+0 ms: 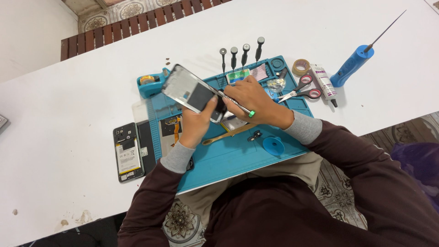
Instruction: The person disassembles a smartphone, removes the battery and internal components, and then works on the screen assembly using a screwdriver and a prying tool. They remove screws, pry open the frame, and separate the screen from the chassis.
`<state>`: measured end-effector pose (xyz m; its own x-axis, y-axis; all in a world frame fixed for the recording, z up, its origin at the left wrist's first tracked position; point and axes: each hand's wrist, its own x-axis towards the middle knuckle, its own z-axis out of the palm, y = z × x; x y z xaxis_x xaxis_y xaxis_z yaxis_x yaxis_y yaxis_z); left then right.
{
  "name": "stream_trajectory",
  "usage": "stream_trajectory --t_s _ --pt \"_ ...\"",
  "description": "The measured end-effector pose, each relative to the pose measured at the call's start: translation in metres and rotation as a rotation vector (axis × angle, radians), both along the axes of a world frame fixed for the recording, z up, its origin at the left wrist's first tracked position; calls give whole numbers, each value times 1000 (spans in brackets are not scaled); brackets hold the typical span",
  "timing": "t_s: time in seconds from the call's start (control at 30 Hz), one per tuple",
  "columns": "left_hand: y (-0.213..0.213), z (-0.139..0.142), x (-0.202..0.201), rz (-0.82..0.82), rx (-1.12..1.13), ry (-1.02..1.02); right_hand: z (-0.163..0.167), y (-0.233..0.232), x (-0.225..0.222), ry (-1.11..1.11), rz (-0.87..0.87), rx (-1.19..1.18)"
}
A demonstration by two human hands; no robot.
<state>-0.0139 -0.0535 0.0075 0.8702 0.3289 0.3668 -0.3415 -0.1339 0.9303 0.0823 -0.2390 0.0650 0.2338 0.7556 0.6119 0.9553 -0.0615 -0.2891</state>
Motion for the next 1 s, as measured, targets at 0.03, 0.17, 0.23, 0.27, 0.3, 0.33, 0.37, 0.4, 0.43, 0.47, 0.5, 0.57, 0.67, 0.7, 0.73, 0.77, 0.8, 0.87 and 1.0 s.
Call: stream_trajectory --t_s 0.03,0.17,0.23,0.27,0.3,0.33,0.37,0.4,0.43,0.47,0.5,0.57,0.67,0.7,0.73,0.77,0.8,0.87,1.0 --pt "3 0 1 30 -45 29 0 0 0 -7 5 -5" --pt "12 0 3 81 -155 90 -1 1 0 4 -11 -38" --pt "11 1 1 44 -139 116 0 1 0 14 -13 -48" --pt "10 2 -1 7 -112 141 0 1 -1 13 -8 -22" --pt "7 3 -2 -31 -84 165 0 0 -1 12 -4 5" --pt "3 3 -3 -87 -39 126 1 0 -1 10 -1 33" --pt "-4 3 -4 -143 6 87 1 -1 -1 -2 -17 46" --pt "-9 3 -4 -198 48 49 2 -2 0 -13 -32 57" --pt "-11 3 -5 -201 59 54 3 -2 0 -23 -43 67" --pt "-11 3 -5 -202 71 60 3 -2 0 -18 -46 57" --pt "-11 4 -5 -205 85 66 3 -2 1 -13 -51 49" --pt "-9 4 -5 -186 92 71 2 -2 2 -9 -51 35" --pt "-7 3 -3 -99 87 55 -3 0 4 -15 -62 -7" --pt "-7 3 -3 -57 81 48 -5 0 5 -17 -83 -34" --pt "-5 3 -3 -24 70 52 -7 1 6 -20 -101 -62" --pt "-3 3 -3 11 60 54 -8 2 8 -25 -112 -63" --pt "-1 5 -3 44 51 55 -9 3 10 -31 -125 -63" --pt "3 7 -3 67 -61 43 -11 3 10 -5 -135 -63" --pt "9 12 0 134 -189 17 -11 2 9 -1 -49 -17"
